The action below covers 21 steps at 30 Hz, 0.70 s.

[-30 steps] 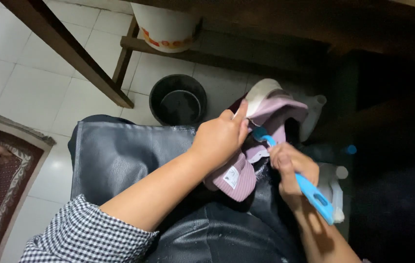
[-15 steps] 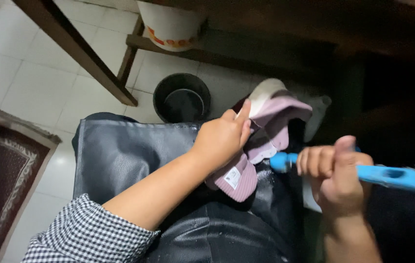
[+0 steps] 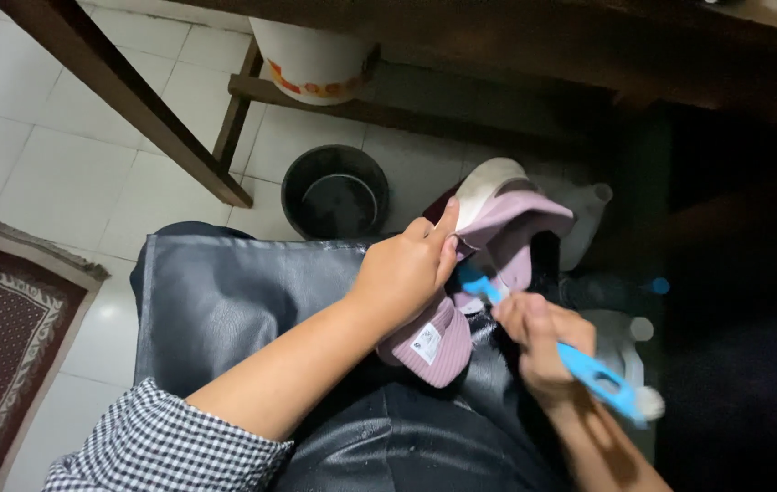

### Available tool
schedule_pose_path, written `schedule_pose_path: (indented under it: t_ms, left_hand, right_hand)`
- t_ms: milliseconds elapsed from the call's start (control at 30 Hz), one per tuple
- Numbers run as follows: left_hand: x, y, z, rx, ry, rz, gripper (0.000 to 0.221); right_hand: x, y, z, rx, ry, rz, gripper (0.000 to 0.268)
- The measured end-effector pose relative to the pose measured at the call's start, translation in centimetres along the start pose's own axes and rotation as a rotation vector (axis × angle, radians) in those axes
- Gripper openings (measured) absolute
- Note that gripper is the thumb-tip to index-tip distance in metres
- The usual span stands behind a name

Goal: Scrubbing the interior lining and tongue of a sneaker using a small brush and soapy water.

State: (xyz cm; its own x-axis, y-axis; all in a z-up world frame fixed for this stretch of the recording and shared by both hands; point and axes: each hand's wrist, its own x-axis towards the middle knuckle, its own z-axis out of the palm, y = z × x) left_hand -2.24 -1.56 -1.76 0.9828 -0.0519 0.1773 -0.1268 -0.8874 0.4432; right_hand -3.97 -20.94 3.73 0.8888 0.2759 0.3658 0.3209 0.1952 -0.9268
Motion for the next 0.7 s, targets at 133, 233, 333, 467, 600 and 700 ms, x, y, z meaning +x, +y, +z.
schedule_pose_path:
  t_ms: [133, 233, 333, 467, 600, 700]
  left_hand:
    - [0.0, 0.3, -0.1, -0.003, 0.049, 0.015, 0.053]
    - [0.0, 0.2, 0.0, 0.007, 0.044, 0.005, 0.053]
    - [-0.3, -0.4, 0.0, -0.015, 0.024, -0.003, 0.053]
    - [-0.4, 0.1, 0.1, -0.018, 0.066, 0.024, 0.052]
    - [-0.6, 0.0, 0.1, 0.004, 0.072, 0.026, 0.052]
    - [-0.1, -0.2, -0.4, -0.042, 0.058, 0.019, 0.052]
  right_hand:
    - [2.1, -6.8, 1.9, -0.018, 0.058, 0.07, 0.062]
    - [-2.8, 2.2, -2.1, -0.561, -0.011, 0.001, 0.023]
    - [-0.5, -1.4, -0.2, -0.414, -0.147, 0.221, 0.052]
    - [0.7, -2.9, -0.2, 0.005, 0.04, 0.229, 0.063]
    - [-0.7, 0.6, -0.8, -0.264, -0.054, 0.133, 0.039]
    - [2.1, -3.6, 0.9, -0.19, -0.084, 0.217, 0.057]
